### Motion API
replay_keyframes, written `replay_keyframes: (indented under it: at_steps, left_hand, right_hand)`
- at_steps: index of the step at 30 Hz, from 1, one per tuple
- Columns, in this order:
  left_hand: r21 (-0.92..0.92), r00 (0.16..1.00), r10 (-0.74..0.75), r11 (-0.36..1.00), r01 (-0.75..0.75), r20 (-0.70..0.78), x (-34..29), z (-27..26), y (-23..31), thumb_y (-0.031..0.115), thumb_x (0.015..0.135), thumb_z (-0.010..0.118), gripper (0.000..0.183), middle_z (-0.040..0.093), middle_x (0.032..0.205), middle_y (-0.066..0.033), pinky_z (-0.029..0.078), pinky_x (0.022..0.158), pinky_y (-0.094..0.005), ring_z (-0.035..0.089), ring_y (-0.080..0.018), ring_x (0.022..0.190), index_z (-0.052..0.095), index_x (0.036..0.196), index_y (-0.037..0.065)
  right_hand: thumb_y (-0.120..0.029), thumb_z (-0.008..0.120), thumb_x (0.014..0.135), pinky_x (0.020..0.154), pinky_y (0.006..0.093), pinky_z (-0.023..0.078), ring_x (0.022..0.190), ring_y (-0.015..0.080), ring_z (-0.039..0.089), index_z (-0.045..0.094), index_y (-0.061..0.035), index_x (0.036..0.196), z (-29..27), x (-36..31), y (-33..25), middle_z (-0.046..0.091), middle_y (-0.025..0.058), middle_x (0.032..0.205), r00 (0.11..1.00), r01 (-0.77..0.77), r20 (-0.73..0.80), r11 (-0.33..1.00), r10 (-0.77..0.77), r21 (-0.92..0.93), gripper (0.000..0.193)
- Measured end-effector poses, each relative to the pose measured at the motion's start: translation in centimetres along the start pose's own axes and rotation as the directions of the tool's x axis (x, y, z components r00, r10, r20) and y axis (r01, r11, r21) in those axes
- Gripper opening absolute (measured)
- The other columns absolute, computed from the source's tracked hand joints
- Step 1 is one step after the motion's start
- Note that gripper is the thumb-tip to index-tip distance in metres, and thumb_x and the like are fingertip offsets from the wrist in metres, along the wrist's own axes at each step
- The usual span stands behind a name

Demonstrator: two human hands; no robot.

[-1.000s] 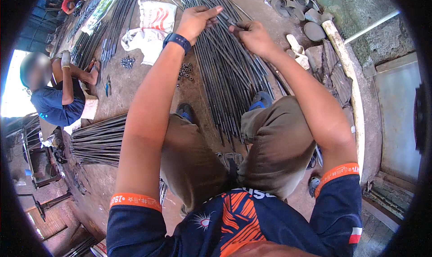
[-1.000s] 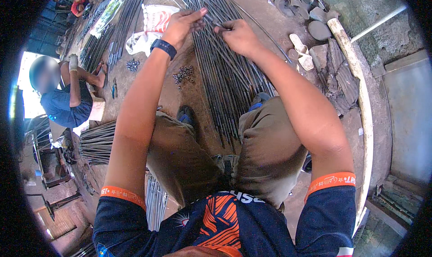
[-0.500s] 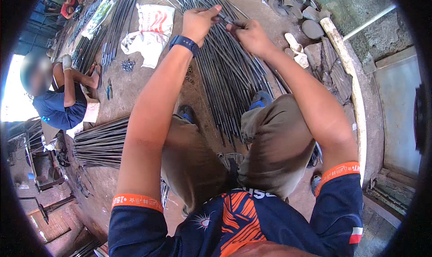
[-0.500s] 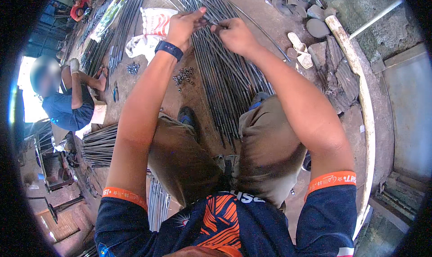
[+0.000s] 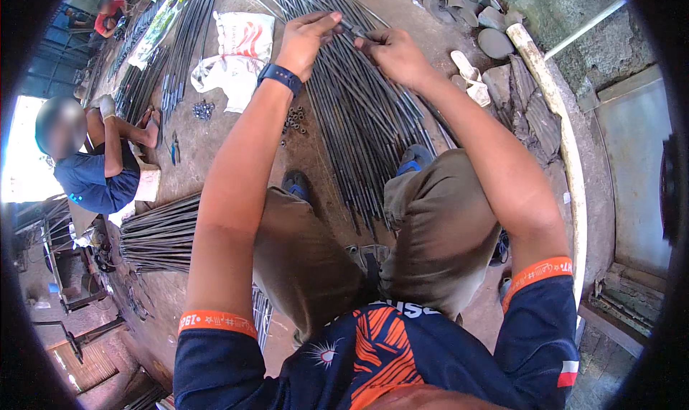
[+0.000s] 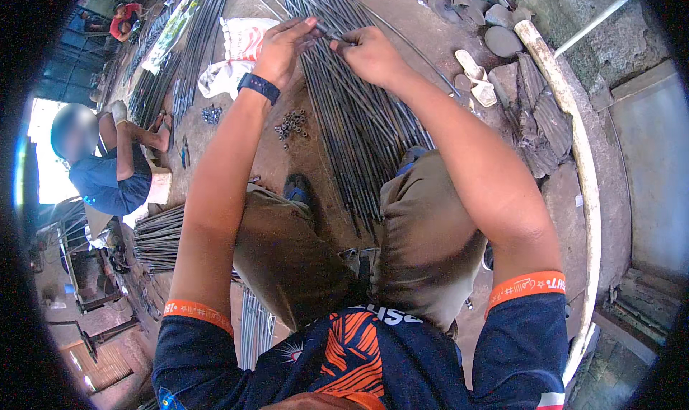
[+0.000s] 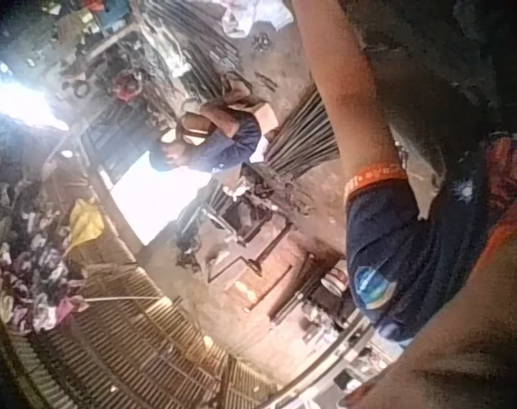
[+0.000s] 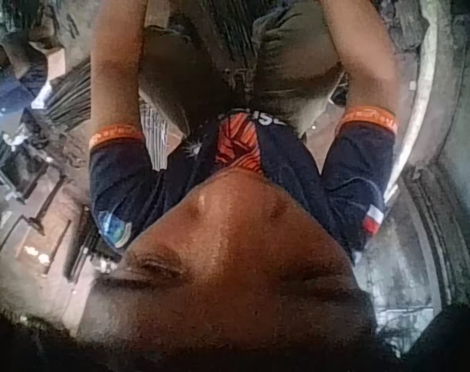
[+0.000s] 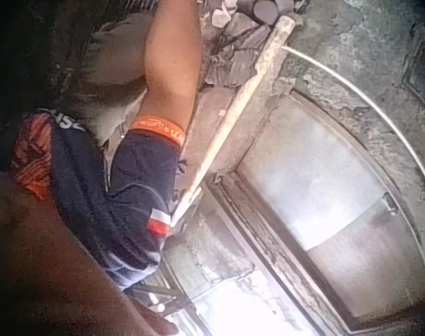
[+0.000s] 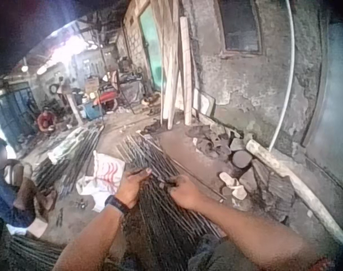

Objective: The person is threading metal rings onto long metal rods while sitting in a workshop.

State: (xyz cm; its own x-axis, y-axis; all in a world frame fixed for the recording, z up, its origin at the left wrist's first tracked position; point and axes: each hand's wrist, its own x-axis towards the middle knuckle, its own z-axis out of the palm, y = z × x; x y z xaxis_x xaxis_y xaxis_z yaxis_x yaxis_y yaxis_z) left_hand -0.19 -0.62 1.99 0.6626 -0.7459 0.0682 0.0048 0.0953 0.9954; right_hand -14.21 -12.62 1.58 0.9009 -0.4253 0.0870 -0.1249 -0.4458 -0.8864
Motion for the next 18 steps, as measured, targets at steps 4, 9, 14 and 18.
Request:
replay_keyframes:
  at_steps: [4, 9, 14, 18]
  left_hand:
    - [-0.282, 0.999, -0.041, 0.958, 0.045, 0.020, -0.4, 1.5, 0.5, 0.017, 0.076, 0.070, 0.027, 0.063, 0.086, -0.0071, 0.042, 0.067, -0.0243, 0.057, -0.0126, 0.076, 0.061, 0.094, -0.002]
    - [-0.235, 0.989, 0.068, 0.967, -0.099, -0.134, 0.0, 1.6, -0.2, 0.015, 0.077, 0.069, 0.038, 0.061, 0.088, -0.0065, 0.043, 0.070, -0.0253, 0.058, -0.0147, 0.081, 0.053, 0.106, -0.004]
    - [-0.133, 0.990, 0.018, 0.990, -0.037, -0.140, -0.4, 2.6, 0.8, 0.022, 0.078, 0.069, 0.046, 0.061, 0.094, -0.0106, 0.045, 0.078, -0.0285, 0.059, -0.0178, 0.088, 0.050, 0.109, -0.006]
    - [0.033, 0.963, -0.084, 0.995, 0.095, -0.255, -0.7, 2.6, 1.3, 0.019, 0.073, 0.074, 0.039, 0.062, 0.077, -0.0137, 0.049, 0.058, -0.0258, 0.060, -0.0157, 0.067, 0.057, 0.087, -0.013]
  right_hand:
    - [-0.035, 0.059, 0.084, 0.052, 0.0289, 0.040, 0.053, 0.0109, 0.045, 0.064, 0.0027, 0.086, -0.3, -0.4, -0.4, 0.050, 0.0055, 0.054, 1.000, -0.017, -0.012, 0.999, 0.017, -0.048, 0.038]
    - [-0.031, 0.058, 0.082, 0.071, 0.0382, 0.045, 0.069, 0.0289, 0.060, 0.065, 0.0023, 0.089, 0.1, -0.4, -1.0, 0.061, 0.0226, 0.072, 0.999, 0.031, 0.007, 0.998, -0.031, -0.050, 0.035]
    - [-0.033, 0.057, 0.084, 0.068, 0.0359, 0.044, 0.067, 0.0242, 0.055, 0.064, 0.0031, 0.090, 0.3, -0.3, 0.2, 0.057, 0.0189, 0.068, 0.996, 0.074, -0.040, 0.993, -0.077, -0.089, 0.038]
    - [-0.035, 0.057, 0.085, 0.061, 0.0323, 0.043, 0.059, 0.0154, 0.050, 0.063, 0.0041, 0.089, -0.1, -0.5, -0.4, 0.055, 0.0133, 0.060, 0.996, 0.049, -0.073, 0.993, -0.058, -0.111, 0.040]
